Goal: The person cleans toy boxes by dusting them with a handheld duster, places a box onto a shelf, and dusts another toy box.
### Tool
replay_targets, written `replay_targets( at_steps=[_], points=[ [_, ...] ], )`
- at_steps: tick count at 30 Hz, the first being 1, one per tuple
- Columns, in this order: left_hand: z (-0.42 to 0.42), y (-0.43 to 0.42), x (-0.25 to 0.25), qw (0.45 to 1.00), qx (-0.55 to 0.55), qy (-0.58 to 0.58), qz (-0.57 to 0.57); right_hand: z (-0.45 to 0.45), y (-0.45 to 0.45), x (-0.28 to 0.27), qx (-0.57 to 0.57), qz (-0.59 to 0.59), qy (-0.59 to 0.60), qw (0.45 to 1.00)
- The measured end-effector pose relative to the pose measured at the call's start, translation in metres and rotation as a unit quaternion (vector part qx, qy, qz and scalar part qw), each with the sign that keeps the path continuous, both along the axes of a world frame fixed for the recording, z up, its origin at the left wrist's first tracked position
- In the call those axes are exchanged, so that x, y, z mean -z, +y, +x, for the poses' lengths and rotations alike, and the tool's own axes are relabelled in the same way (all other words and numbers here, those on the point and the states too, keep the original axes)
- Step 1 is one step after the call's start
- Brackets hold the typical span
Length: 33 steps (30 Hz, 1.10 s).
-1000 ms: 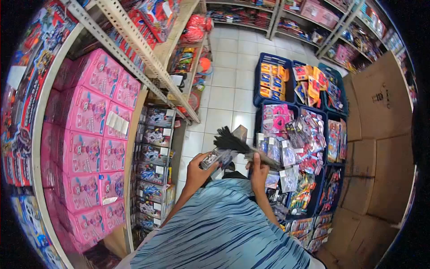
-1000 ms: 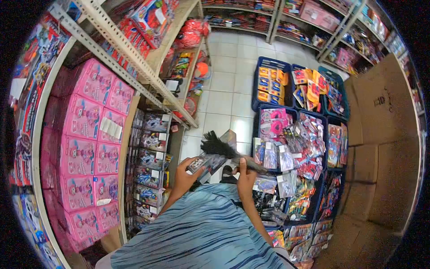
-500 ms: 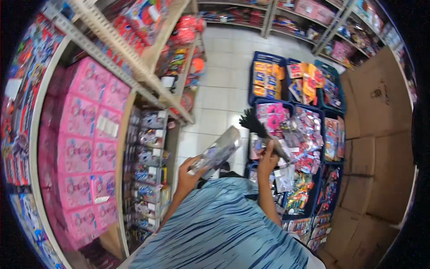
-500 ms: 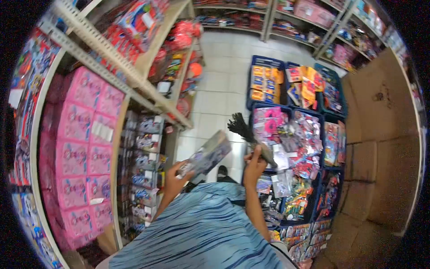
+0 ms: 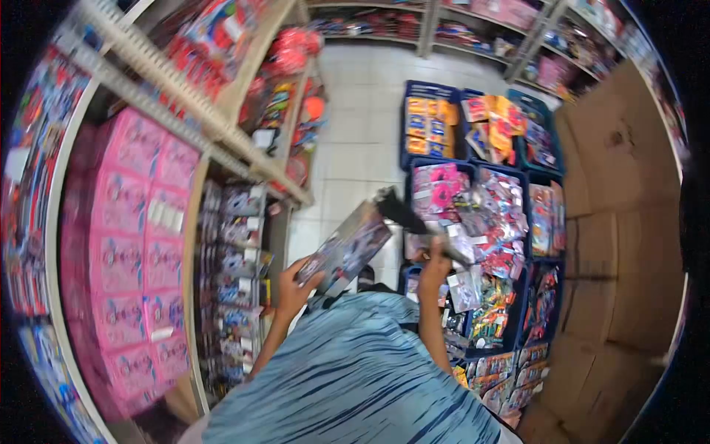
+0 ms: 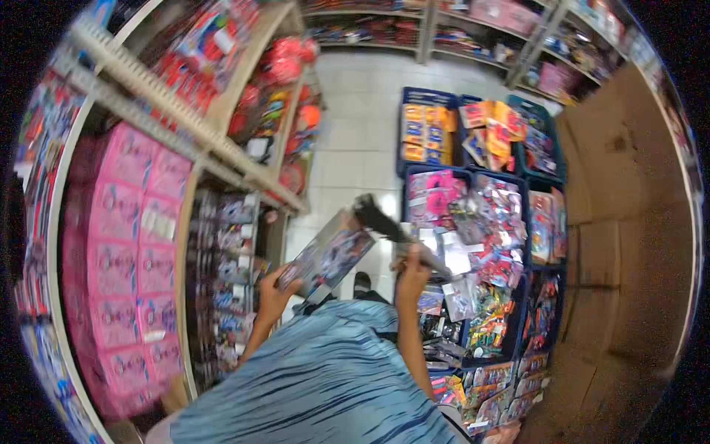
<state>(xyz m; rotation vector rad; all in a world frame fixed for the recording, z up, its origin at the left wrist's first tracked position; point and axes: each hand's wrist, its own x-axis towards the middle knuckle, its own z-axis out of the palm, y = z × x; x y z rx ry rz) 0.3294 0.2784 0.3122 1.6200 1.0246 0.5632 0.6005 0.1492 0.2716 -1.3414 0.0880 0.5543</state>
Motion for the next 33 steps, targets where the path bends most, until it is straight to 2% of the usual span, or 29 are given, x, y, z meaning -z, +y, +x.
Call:
replay_targets(
  at_steps=[1, 2, 3, 5, 6, 8, 9, 12, 15, 17, 19, 20, 21, 23, 26, 29, 30, 32, 33],
  points=[
    [0.004, 0.000, -0.006, 1.000, 0.004, 0.011, 0.023, 0.004, 0.000, 0.005, 0.013, -0.009, 0.041, 0.999],
    [0.001, 0.000, 0.003, 1.000, -0.003, 0.007, 0.019, 0.010, -0.009, 0.019, -0.001, -0.024, 0.031, 0.999],
    [0.004, -0.001, -0.001, 0.998, -0.012, -0.041, -0.036, 0.013, -0.010, 0.032, -0.015, -0.035, 0.017, 0.999],
    [0.005, 0.000, 0.001, 0.998, -0.022, -0.052, -0.039, 0.003, 0.000, -0.002, -0.040, -0.099, -0.105, 0.989],
    [0.001, 0.000, -0.001, 0.998, -0.014, -0.048, -0.044, 0.010, -0.010, 0.023, -0.077, -0.108, -0.126, 0.983],
    [-0.001, -0.001, -0.003, 0.997, -0.017, -0.056, -0.058, 0.010, -0.006, 0.020, -0.086, -0.059, -0.131, 0.986],
    [-0.002, -0.003, -0.004, 0.995, -0.030, -0.064, -0.067, 0.004, 0.000, 0.002, -0.086, -0.038, -0.132, 0.987],
    [-0.009, -0.012, -0.004, 0.991, -0.078, -0.069, -0.079, -0.001, 0.015, -0.021, -0.096, 0.043, -0.060, 0.993],
    [-0.021, -0.019, 0.002, 0.989, -0.120, -0.062, -0.067, 0.006, 0.020, 0.004, -0.144, 0.033, -0.053, 0.988],
    [-0.026, -0.026, 0.004, 0.985, -0.147, -0.070, -0.052, 0.007, 0.024, 0.020, -0.203, -0.043, -0.067, 0.976],
    [-0.031, -0.030, -0.005, 0.984, -0.166, -0.060, -0.038, 0.005, 0.030, 0.023, -0.272, -0.087, -0.194, 0.939],
    [-0.034, -0.032, -0.003, 0.982, -0.175, -0.067, -0.031, 0.001, 0.035, 0.026, -0.270, -0.036, -0.145, 0.951],
    [-0.037, -0.034, -0.002, 0.979, -0.186, -0.073, -0.024, -0.002, 0.035, 0.028, -0.282, -0.079, -0.117, 0.949],
    [-0.041, -0.039, -0.004, 0.972, -0.214, -0.080, -0.046, -0.010, 0.048, -0.005, -0.306, -0.053, -0.107, 0.945],
    [-0.043, -0.042, -0.005, 0.968, -0.239, -0.069, -0.040, -0.019, 0.068, 0.002, -0.252, 0.012, -0.020, 0.967],
    [-0.044, -0.043, 0.010, 0.968, -0.243, -0.065, -0.025, -0.018, 0.074, 0.007, -0.359, -0.038, -0.236, 0.902],
    [-0.044, -0.043, 0.015, 0.967, -0.242, -0.068, -0.027, -0.020, 0.072, -0.001, -0.400, -0.070, -0.259, 0.876],
    [-0.042, -0.040, 0.012, 0.965, -0.250, -0.075, 0.002, -0.033, 0.068, -0.018, -0.414, -0.034, -0.216, 0.883],
    [-0.042, -0.038, 0.013, 0.962, -0.264, -0.061, -0.034, -0.039, 0.065, -0.025, -0.421, -0.016, -0.193, 0.886]
  ],
)
